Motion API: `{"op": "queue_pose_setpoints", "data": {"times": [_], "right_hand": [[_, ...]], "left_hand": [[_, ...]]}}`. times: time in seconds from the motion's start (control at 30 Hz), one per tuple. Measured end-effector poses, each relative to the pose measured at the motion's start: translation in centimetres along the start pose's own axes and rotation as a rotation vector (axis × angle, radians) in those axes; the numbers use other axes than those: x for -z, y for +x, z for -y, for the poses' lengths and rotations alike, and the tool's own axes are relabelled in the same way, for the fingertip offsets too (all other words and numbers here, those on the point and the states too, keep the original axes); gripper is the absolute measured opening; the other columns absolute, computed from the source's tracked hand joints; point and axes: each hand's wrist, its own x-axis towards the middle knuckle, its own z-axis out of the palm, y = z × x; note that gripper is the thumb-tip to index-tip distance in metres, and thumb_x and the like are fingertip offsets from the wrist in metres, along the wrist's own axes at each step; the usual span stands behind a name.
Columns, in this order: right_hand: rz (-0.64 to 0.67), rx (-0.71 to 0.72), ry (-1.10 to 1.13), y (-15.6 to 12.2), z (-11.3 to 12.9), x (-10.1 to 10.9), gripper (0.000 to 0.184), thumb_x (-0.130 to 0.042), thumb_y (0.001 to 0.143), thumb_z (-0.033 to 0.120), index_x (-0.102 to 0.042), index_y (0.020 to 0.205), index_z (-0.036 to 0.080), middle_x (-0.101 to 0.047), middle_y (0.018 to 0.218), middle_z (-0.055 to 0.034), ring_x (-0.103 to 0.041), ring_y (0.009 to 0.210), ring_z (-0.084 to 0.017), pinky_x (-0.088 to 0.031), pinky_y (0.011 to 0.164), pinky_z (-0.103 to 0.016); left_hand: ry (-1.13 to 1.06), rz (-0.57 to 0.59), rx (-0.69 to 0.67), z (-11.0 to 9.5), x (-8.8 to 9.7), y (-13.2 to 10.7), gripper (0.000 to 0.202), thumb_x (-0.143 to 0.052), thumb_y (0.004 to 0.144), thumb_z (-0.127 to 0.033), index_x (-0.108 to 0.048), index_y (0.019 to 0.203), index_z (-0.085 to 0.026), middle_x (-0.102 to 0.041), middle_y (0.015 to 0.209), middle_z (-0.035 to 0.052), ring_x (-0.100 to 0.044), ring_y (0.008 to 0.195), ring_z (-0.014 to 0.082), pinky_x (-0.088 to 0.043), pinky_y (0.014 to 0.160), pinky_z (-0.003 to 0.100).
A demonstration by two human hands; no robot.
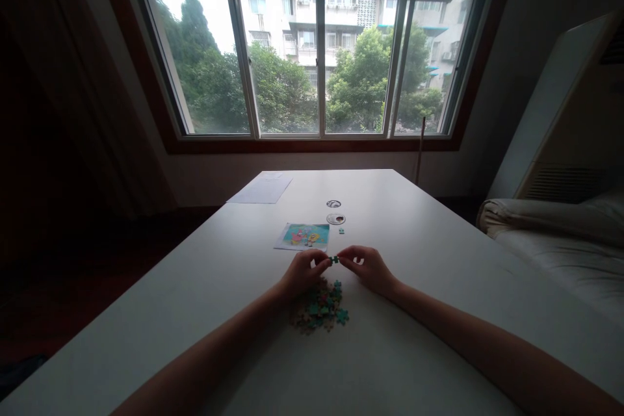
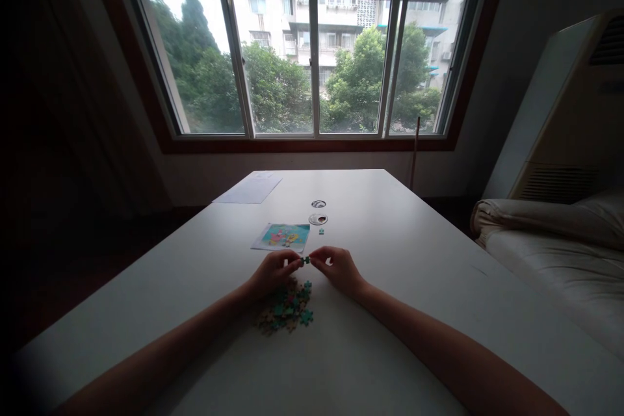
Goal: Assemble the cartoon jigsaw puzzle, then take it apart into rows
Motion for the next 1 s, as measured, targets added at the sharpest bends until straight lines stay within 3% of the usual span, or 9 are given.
{"op": "queue_pose_setpoints", "data": {"times": [0.4, 0.67, 1.0], "right_hand": [[-0.084, 0.342, -0.292, 0.1, -0.9, 0.7, 0.012, -0.053, 0.081, 0.026, -0.063, 0.078, 0.020, -0.063, 0.072, -0.0024, -0.055, 0.067, -0.013, -0.043, 0.067, -0.027], [-0.382, 0.195, -0.284, 0.9, -3.4, 3.0, 0.015, -0.053, 0.081, 0.030, -0.062, 0.079, 0.019, -0.061, 0.069, -0.0024, -0.051, 0.058, -0.012, -0.044, 0.060, -0.027], [-0.359, 0.164, -0.280, 0.6, -3.5, 2.7, 0.013, -0.055, 0.079, 0.029, -0.064, 0.077, 0.019, -0.061, 0.070, -0.0019, -0.050, 0.057, -0.012, -0.043, 0.063, -0.028]], "left_hand": [[-0.103, 0.001, 0.022, 0.1, 0.2, 0.2, 0.026, -0.048, 0.079, -0.032, -0.065, 0.070, -0.013, -0.063, 0.061, 0.0012, -0.050, 0.054, 0.0112, -0.037, 0.052, 0.020], [-0.071, -0.048, 0.043, 1.3, -0.1, 0.0, 0.025, -0.047, 0.079, -0.030, -0.065, 0.072, -0.013, -0.064, 0.061, 0.0021, -0.053, 0.054, 0.0119, -0.038, 0.051, 0.020], [0.076, -0.078, 0.012, 1.5, -0.3, -0.2, 0.024, -0.044, 0.081, -0.026, -0.063, 0.074, -0.014, -0.064, 0.064, 0.0016, -0.056, 0.056, 0.0125, -0.041, 0.053, 0.021]]}}
